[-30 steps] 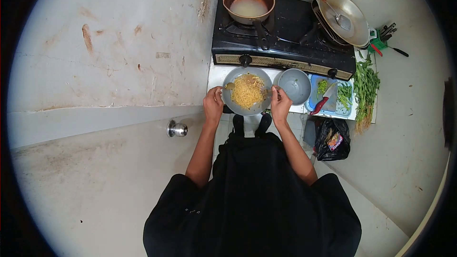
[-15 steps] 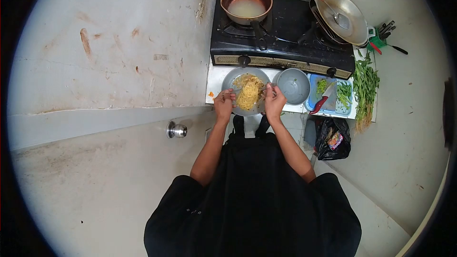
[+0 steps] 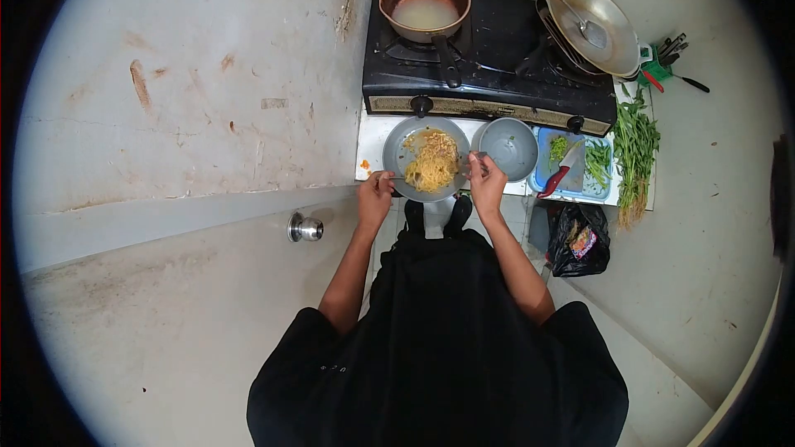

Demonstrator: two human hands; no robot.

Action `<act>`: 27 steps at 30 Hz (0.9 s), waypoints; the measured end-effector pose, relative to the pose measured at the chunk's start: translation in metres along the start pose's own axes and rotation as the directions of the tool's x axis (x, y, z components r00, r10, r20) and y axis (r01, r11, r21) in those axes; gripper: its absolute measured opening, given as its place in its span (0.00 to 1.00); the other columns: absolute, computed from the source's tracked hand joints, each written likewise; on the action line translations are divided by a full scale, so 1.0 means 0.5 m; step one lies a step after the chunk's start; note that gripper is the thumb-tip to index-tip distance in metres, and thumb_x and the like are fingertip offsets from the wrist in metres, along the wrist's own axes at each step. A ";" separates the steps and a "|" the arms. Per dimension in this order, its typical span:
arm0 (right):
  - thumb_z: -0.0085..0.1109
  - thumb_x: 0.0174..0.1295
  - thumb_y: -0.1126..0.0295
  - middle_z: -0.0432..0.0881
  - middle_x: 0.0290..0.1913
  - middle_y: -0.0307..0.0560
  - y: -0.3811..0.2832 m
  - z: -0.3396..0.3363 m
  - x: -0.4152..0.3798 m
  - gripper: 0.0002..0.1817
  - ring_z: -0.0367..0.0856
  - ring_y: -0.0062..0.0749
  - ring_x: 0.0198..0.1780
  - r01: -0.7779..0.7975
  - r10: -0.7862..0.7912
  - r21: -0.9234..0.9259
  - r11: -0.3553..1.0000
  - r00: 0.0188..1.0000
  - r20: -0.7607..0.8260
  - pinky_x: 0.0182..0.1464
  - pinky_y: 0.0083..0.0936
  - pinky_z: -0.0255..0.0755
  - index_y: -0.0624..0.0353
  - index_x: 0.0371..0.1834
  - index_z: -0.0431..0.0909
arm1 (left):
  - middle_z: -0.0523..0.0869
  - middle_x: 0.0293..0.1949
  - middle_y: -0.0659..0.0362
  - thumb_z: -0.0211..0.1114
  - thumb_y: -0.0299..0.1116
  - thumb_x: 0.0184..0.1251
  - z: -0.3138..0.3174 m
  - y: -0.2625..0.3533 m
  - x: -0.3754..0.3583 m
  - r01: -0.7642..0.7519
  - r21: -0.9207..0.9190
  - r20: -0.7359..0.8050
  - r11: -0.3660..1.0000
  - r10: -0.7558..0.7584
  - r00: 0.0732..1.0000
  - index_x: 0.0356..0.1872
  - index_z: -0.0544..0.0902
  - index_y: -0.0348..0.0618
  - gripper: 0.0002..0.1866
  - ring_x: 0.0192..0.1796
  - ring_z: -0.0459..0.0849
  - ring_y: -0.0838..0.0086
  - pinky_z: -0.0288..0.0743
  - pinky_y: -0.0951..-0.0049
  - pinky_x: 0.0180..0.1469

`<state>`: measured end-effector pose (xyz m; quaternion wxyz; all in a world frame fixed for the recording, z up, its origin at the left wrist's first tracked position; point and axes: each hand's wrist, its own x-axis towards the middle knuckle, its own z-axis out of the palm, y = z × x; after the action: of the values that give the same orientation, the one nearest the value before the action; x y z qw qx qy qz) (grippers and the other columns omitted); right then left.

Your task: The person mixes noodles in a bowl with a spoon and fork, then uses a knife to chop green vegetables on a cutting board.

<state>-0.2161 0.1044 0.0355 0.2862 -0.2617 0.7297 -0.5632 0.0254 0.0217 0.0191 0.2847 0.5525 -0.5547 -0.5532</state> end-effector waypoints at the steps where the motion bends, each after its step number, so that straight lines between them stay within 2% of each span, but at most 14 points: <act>1: 0.62 0.75 0.68 0.89 0.39 0.46 0.004 0.000 -0.003 0.13 0.88 0.24 0.39 0.012 -0.012 -0.017 1.000 1.000 0.010 0.37 0.25 0.87 0.68 0.50 0.86 | 0.87 0.32 0.61 0.57 0.37 0.82 0.002 -0.009 0.000 -0.084 0.099 0.001 0.992 0.084 0.996 0.49 0.88 0.37 0.15 0.33 0.84 0.81 0.80 0.76 0.29; 2: 0.62 0.74 0.68 0.89 0.38 0.46 0.007 0.001 -0.003 0.13 0.88 0.24 0.38 0.024 -0.024 -0.033 0.999 0.999 0.022 0.37 0.25 0.87 0.69 0.50 0.86 | 0.87 0.32 0.60 0.57 0.35 0.82 0.004 -0.018 -0.001 -0.165 0.197 0.008 0.966 0.166 0.986 0.48 0.88 0.37 0.14 0.33 0.85 0.81 0.81 0.75 0.30; 6: 0.62 0.74 0.68 0.90 0.37 0.47 -0.001 0.003 -0.001 0.13 0.89 0.25 0.36 0.073 -0.063 -0.176 0.982 0.996 0.060 0.35 0.25 0.85 0.69 0.48 0.87 | 0.88 0.33 0.56 0.57 0.32 0.81 0.044 0.007 -0.002 -0.193 0.133 0.055 0.972 0.187 0.981 0.48 0.88 0.35 0.13 0.35 0.86 0.77 0.82 0.71 0.38; 8: 0.63 0.73 0.69 0.90 0.36 0.50 -0.029 0.007 -0.005 0.12 0.89 0.26 0.36 0.142 -0.146 -0.231 0.963 0.989 0.002 0.36 0.25 0.83 0.68 0.47 0.87 | 0.89 0.35 0.52 0.58 0.29 0.80 0.049 0.035 0.002 -0.386 0.264 0.092 0.884 0.376 0.922 0.48 0.87 0.34 0.11 0.37 0.88 0.71 0.82 0.68 0.45; 11: 0.62 0.73 0.70 0.90 0.37 0.52 -0.038 0.005 -0.006 0.11 0.89 0.27 0.36 0.198 -0.209 -0.199 0.960 0.977 -0.036 0.39 0.25 0.82 0.68 0.47 0.87 | 0.90 0.39 0.48 0.59 0.28 0.78 0.035 0.076 0.023 -0.552 0.278 0.070 0.786 0.556 0.828 0.47 0.87 0.34 0.10 0.40 0.89 0.67 0.81 0.67 0.48; 12: 0.62 0.73 0.70 0.90 0.37 0.52 -0.035 0.002 -0.007 0.11 0.89 0.27 0.36 0.197 -0.208 -0.199 0.960 0.977 -0.038 0.39 0.25 0.82 0.68 0.47 0.87 | 0.90 0.39 0.48 0.59 0.28 0.78 0.029 0.084 0.033 -0.552 0.277 0.072 0.786 0.556 0.828 0.47 0.87 0.34 0.10 0.40 0.89 0.67 0.81 0.67 0.48; 14: 0.61 0.73 0.70 0.91 0.38 0.52 -0.031 -0.001 -0.009 0.11 0.89 0.27 0.37 0.266 -0.281 -0.239 0.934 0.959 -0.032 0.41 0.25 0.82 0.69 0.47 0.87 | 0.90 0.41 0.47 0.59 0.27 0.77 0.016 0.102 0.057 -0.565 0.313 0.096 0.764 0.566 0.819 0.45 0.87 0.35 0.09 0.42 0.90 0.54 0.83 0.62 0.45; 18: 0.61 0.73 0.71 0.91 0.39 0.51 -0.010 0.001 -0.013 0.11 0.90 0.28 0.38 0.285 -0.308 -0.258 0.923 0.950 -0.050 0.41 0.25 0.82 0.69 0.47 0.87 | 0.91 0.41 0.47 0.59 0.27 0.77 0.024 0.075 0.114 -0.476 0.268 0.032 0.837 0.487 0.873 0.48 0.88 0.35 0.10 0.40 0.91 0.58 0.83 0.63 0.44; 20: 0.61 0.73 0.71 0.91 0.39 0.52 0.000 0.003 -0.018 0.11 0.90 0.30 0.38 0.298 -0.319 -0.233 0.926 0.946 -0.059 0.40 0.26 0.82 0.68 0.48 0.87 | 0.92 0.40 0.48 0.60 0.29 0.77 0.034 0.061 0.140 -0.407 0.227 -0.040 0.885 0.426 0.904 0.51 0.88 0.36 0.11 0.39 0.91 0.63 0.83 0.65 0.42; 21: 0.61 0.73 0.71 0.91 0.39 0.52 -0.009 0.002 -0.022 0.11 0.90 0.30 0.38 0.296 -0.319 -0.234 0.926 0.946 -0.064 0.40 0.26 0.82 0.68 0.48 0.87 | 0.92 0.37 0.51 0.60 0.32 0.79 0.036 0.059 0.154 -0.440 0.222 -0.039 0.870 0.458 0.888 0.52 0.88 0.37 0.13 0.36 0.90 0.70 0.83 0.68 0.40; 22: 0.61 0.72 0.72 0.90 0.42 0.56 -0.019 0.000 -0.028 0.10 0.90 0.39 0.41 0.250 -0.264 -0.211 0.945 0.964 -0.040 0.44 0.29 0.82 0.68 0.47 0.87 | 0.92 0.37 0.51 0.60 0.32 0.79 0.037 0.054 0.160 -0.442 0.221 -0.034 0.869 0.460 0.887 0.52 0.88 0.37 0.13 0.36 0.90 0.70 0.83 0.68 0.40; 23: 0.60 0.71 0.74 0.90 0.44 0.60 -0.029 -0.002 -0.032 0.10 0.91 0.47 0.44 0.203 -0.210 -0.190 0.961 0.978 -0.016 0.48 0.33 0.81 0.69 0.47 0.86 | 0.92 0.38 0.54 0.59 0.34 0.80 0.041 0.048 0.165 -0.382 0.207 -0.022 0.901 0.394 0.919 0.53 0.88 0.37 0.14 0.37 0.88 0.74 0.83 0.71 0.39; 25: 0.61 0.71 0.74 0.89 0.44 0.60 -0.014 -0.003 -0.034 0.09 0.91 0.48 0.44 0.202 -0.209 -0.204 0.958 0.978 -0.013 0.48 0.33 0.81 0.69 0.47 0.86 | 0.91 0.38 0.58 0.59 0.36 0.82 0.053 0.046 0.174 -0.321 0.193 -0.003 0.927 0.328 0.945 0.54 0.88 0.38 0.15 0.38 0.86 0.78 0.83 0.74 0.37; 27: 0.61 0.71 0.74 0.89 0.44 0.60 -0.005 0.005 -0.035 0.09 0.90 0.49 0.43 0.173 -0.178 -0.205 0.963 0.984 -0.007 0.46 0.33 0.81 0.68 0.47 0.86 | 0.90 0.38 0.63 0.58 0.40 0.82 0.066 0.039 0.184 -0.137 -0.005 0.031 0.991 0.137 0.990 0.56 0.87 0.42 0.16 0.37 0.83 0.83 0.81 0.76 0.35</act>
<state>-0.2020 0.1143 0.0395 0.1976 -0.3459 0.7610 -0.5120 -0.0319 -0.0581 0.0028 0.3141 0.5042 -0.5949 -0.5416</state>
